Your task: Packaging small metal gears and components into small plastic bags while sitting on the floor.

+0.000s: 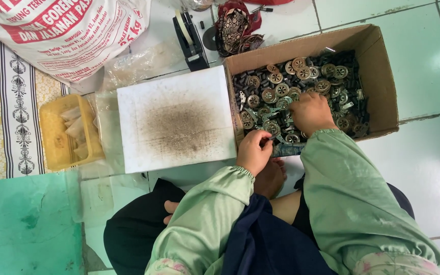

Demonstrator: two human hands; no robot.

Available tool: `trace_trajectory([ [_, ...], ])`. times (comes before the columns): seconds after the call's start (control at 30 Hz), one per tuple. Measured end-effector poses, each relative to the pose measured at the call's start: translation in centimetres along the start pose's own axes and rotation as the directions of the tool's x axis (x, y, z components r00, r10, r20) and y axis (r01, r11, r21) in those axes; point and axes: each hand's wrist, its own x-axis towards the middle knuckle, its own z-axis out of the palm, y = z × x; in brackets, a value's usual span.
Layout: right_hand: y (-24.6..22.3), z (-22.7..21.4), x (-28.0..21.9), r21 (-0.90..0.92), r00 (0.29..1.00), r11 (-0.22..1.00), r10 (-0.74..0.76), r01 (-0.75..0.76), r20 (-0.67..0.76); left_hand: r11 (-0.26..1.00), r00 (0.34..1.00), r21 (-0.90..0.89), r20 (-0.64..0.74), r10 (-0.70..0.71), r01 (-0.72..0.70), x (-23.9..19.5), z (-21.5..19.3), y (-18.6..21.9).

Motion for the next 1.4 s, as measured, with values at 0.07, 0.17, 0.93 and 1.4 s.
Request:
trace_trajectory([
  [0.07,-0.3,0.1,0.1,-0.024,1.000,1.000,-0.020,0.020,-0.012,1.000,1.000,0.013,-0.002,0.016,-0.016,-0.1,0.2,-0.3],
  [0.17,-0.8,-0.1,0.1,-0.047,0.997,0.997,-0.056,0.053,-0.048,0.998,0.999,0.040,-0.007,0.048,-0.048,-0.2,0.5,-0.8],
  [0.93,-0.2,2.9,0.6,-0.022,0.998,0.998,-0.053,0.054,0.020,0.996,0.993,0.084,0.122,-0.002,-0.009,0.0,0.1,-1.0],
  [1.4,-3.3,-1.6,-1.2,0.388,0.999,0.921,-0.026,0.039,-0.038,0.970,0.978,0.124,0.056,0.203,-0.208,-2.0,-1.4,0.4],
])
